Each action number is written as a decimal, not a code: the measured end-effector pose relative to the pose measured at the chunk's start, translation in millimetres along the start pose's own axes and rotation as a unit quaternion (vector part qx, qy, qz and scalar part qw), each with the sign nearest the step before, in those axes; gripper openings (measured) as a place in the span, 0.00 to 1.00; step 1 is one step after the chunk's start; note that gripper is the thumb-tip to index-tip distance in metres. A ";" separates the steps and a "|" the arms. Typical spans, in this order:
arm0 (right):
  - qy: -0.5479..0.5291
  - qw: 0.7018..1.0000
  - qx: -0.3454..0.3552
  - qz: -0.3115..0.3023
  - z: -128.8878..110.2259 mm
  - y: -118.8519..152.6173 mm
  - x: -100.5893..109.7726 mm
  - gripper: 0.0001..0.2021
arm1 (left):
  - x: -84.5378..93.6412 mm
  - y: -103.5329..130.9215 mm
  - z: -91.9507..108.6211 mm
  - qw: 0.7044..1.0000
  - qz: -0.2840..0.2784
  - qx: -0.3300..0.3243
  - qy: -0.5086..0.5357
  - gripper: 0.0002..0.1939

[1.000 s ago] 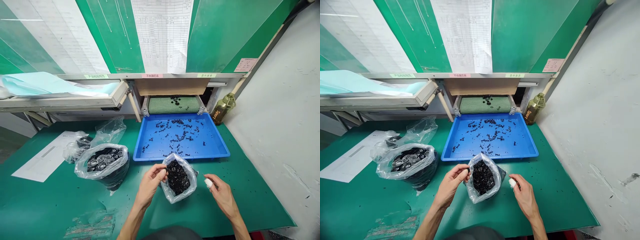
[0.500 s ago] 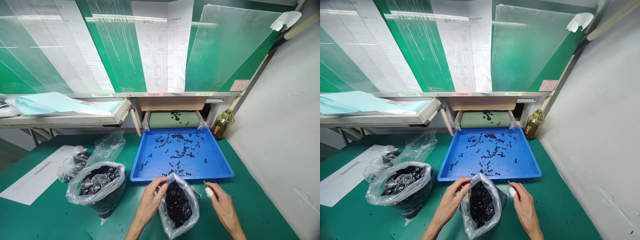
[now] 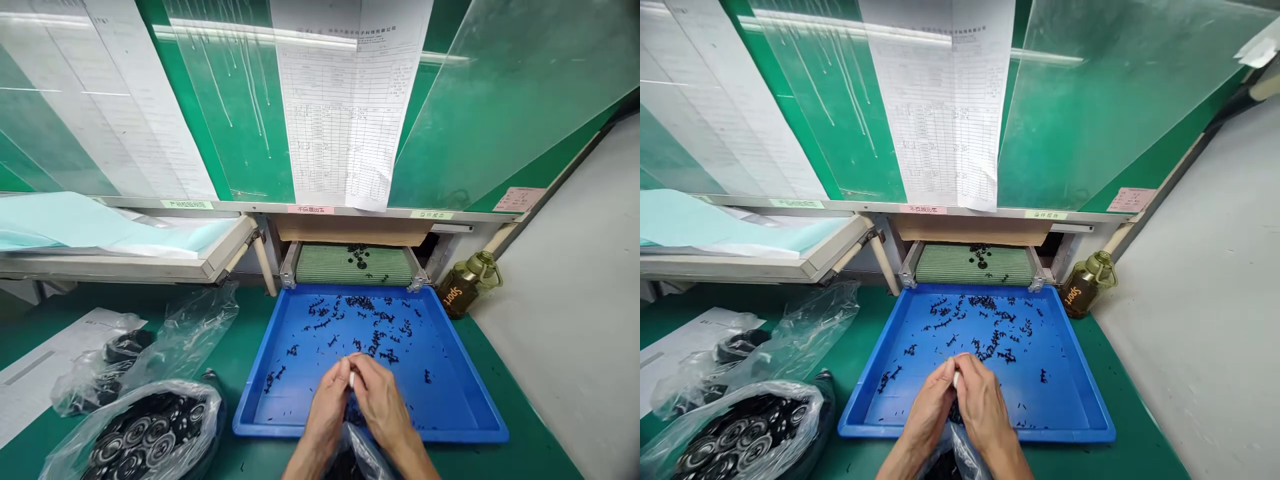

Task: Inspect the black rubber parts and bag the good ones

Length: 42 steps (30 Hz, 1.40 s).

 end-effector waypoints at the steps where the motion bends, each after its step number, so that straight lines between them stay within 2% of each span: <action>1: 0.011 0.999 0.015 -0.030 5.1 -13.5 1.2 0.14 | 4.2 -7.0 -1.7 0.998 0.022 0.010 0.057 0.19; 3: 0.057 0.997 0.024 -0.055 21.8 -45.6 10.4 0.14 | 18.9 -20.0 -4.7 0.985 0.078 0.039 0.147 0.13; 5: 0.133 0.991 0.003 0.023 42.2 -84.6 25.3 0.13 | 37.6 -29.3 -8.5 0.968 0.141 0.069 0.198 0.09; 7: 0.178 0.979 -0.020 0.093 60.1 -126.0 37.6 0.14 | 53.9 -33.8 -12.9 0.955 0.181 0.076 0.223 0.07; 11: 0.204 0.968 -0.037 0.140 81.0 -192.4 43.6 0.15 | 69.6 -34.5 -18.8 0.941 0.187 0.078 0.272 0.08; 14: 0.208 0.968 -0.030 0.140 87.1 -212.2 40.0 0.14 | 72.1 -35.6 -18.2 0.936 0.182 0.071 0.293 0.09; 18: 0.192 0.975 0.015 0.106 87.5 -198.1 34.3 0.13 | 68.3 -42.0 -13.2 0.948 0.148 0.065 0.275 0.09; 23: 0.155 0.986 0.045 0.029 88.6 -144.8 15.4 0.12 | 49.7 -60.8 2.2 0.980 0.096 0.027 0.170 0.12; 25: 0.139 0.990 0.029 0.004 92.9 -122.0 6.5 0.12 | 44.9 -70.0 8.3 0.982 0.106 0.022 0.154 0.12; 28: 0.101 0.994 -0.010 -0.043 94.5 -92.6 -7.1 0.11 | 45.5 -79.5 10.3 0.969 0.172 0.026 0.177 0.11; 30: 0.064 0.994 -0.025 -0.085 86.4 -78.7 -17.2 0.11 | 45.7 -81.2 7.2 0.961 0.198 0.024 0.192 0.11; 33: -0.011 0.991 -0.014 -0.135 62.4 -68.3 -31.5 0.10 | 38.8 -79.4 3.0 0.960 0.176 -0.003 0.216 0.12; 35: -0.049 0.989 -0.010 -0.142 47.6 -67.1 -37.5 0.09 | 31.7 -78.0 3.2 0.967 0.139 -0.014 0.214 0.13; 37: -0.050 0.991 -0.020 -0.121 39.8 -68.6 -40.9 0.08 | 26.3 -77.8 6.0 0.975 0.103 -0.010 0.199 0.16; 40: -0.028 0.996 -0.046 -0.069 40.4 -72.3 -44.4 0.04 | 23.9 -78.3 13.5 0.982 0.057 -0.019 0.176 0.18; 42: -0.030 0.997 -0.041 -0.056 43.8 -73.5 -46.2 0.01 | 27.0 -77.8 20.0 0.989 0.027 -0.028 0.141 0.18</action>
Point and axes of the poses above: each hand's wrist, its own y-axis away from the middle knuckle, its own x-axis out of the back of the hand, z = x × y, the point moved 1 cm from there along -y, towards the middle knuckle, and after that the axes turned 3 degrees about z, right-handed, at the moved point
